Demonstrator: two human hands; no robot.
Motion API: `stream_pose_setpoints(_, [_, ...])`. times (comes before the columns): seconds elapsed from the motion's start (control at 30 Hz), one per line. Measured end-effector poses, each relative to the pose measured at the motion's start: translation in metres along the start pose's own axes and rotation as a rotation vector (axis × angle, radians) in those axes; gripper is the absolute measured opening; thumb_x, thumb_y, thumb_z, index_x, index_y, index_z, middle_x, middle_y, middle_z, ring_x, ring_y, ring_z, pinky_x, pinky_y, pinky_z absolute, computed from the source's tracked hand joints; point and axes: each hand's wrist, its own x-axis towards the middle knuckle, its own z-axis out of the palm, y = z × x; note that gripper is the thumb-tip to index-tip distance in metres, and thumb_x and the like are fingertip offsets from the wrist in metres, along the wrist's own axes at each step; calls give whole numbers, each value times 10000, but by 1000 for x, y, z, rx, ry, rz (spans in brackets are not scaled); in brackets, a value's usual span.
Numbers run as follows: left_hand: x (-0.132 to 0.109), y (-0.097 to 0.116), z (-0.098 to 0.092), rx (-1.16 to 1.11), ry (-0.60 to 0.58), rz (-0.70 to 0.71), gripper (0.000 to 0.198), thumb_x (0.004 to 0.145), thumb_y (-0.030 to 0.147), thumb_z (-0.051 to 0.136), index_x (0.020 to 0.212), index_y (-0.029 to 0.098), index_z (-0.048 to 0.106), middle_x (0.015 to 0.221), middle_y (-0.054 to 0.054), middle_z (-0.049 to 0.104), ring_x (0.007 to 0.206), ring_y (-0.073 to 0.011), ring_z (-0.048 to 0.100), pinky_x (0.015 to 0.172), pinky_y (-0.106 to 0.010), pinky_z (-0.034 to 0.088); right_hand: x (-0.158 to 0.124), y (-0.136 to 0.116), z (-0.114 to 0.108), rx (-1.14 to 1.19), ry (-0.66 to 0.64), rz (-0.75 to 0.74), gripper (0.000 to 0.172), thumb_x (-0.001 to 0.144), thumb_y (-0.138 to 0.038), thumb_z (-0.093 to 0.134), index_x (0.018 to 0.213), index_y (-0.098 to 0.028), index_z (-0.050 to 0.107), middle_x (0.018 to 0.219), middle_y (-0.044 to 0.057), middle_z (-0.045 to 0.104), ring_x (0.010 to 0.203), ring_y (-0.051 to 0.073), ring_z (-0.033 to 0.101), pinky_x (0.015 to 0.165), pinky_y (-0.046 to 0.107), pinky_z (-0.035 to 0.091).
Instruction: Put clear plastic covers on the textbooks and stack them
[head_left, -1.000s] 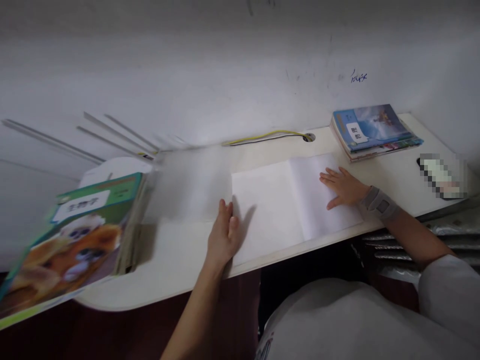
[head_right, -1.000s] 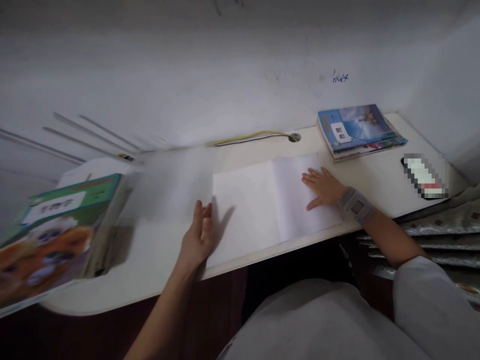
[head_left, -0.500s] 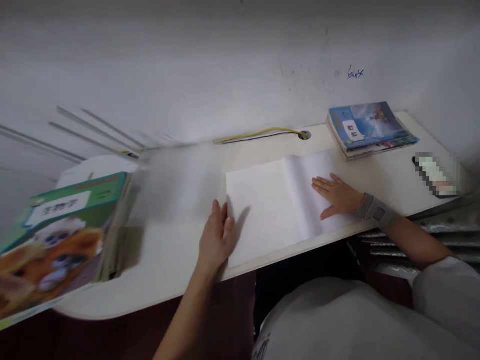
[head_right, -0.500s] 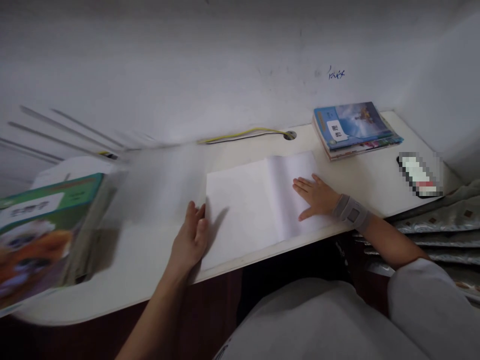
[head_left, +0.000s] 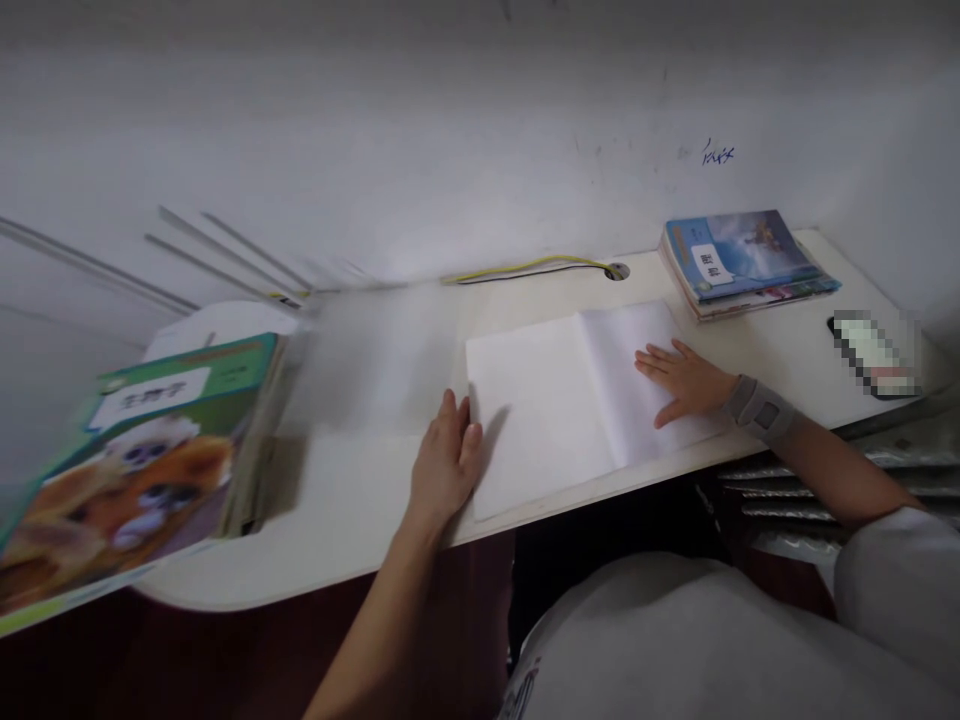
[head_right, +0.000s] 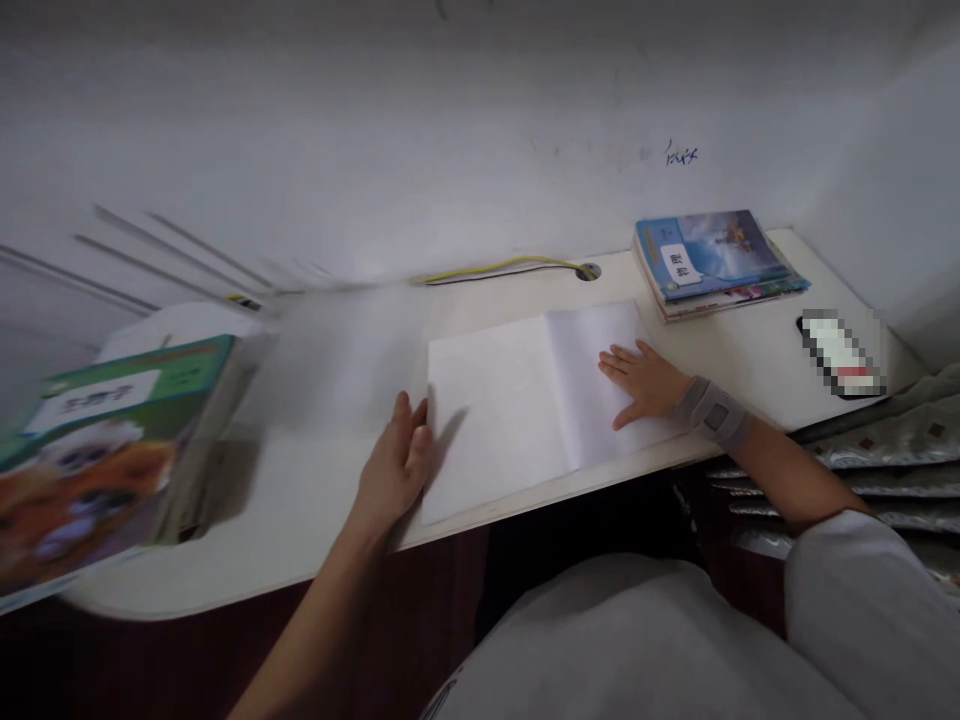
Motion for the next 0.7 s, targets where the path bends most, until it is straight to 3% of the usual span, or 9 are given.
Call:
stream_pose_setpoints(0.17, [1,3,1,-5,-1,-22,666,926,460,328,1474,92,240,1390,-208,472,1333,-312,388,1076,-495,329,-5,2,-6,8,-59,34,993,743,-782,434,1453,-102,294,1510,196,271,1389,369,244,1085,597,193])
stream_pose_setpoints(0.3, [5,3,4,33,6,1,674,913,486,328,1452,84,283,1408,-200,455,1329,-302,395,1075,-482,332,-11,2,-13,7,-81,64,922,771,-753,431,1424,-107,360,1475,208,344,1373,374,282,1068,615,214])
stream_pose_setpoints(0.43, [8,3,6,99,11,43,668,899,505,334,1395,60,389,1422,-213,430,1349,-316,357,1090,-476,309,3,-6,-13,60,18,49,871,803,-722,417,1456,-155,307,1522,175,260,1398,357,227,1073,584,235])
stream_pose_setpoints(0.5, [9,2,7,103,16,45,670,897,512,333,1396,68,388,1417,-210,438,1348,-315,360,1089,-478,308,15,-10,-10,74,59,63,853,829,-701,391,1469,-151,270,1512,174,289,1405,353,209,1079,591,217])
stream_pose_setpoints(0.7, [9,1,7,55,29,5,659,897,509,354,1404,88,374,1390,-198,477,1323,-307,402,1074,-486,332,31,-12,4,3,97,92,846,851,-676,370,1460,-99,266,1470,214,353,1366,347,310,1090,581,202])
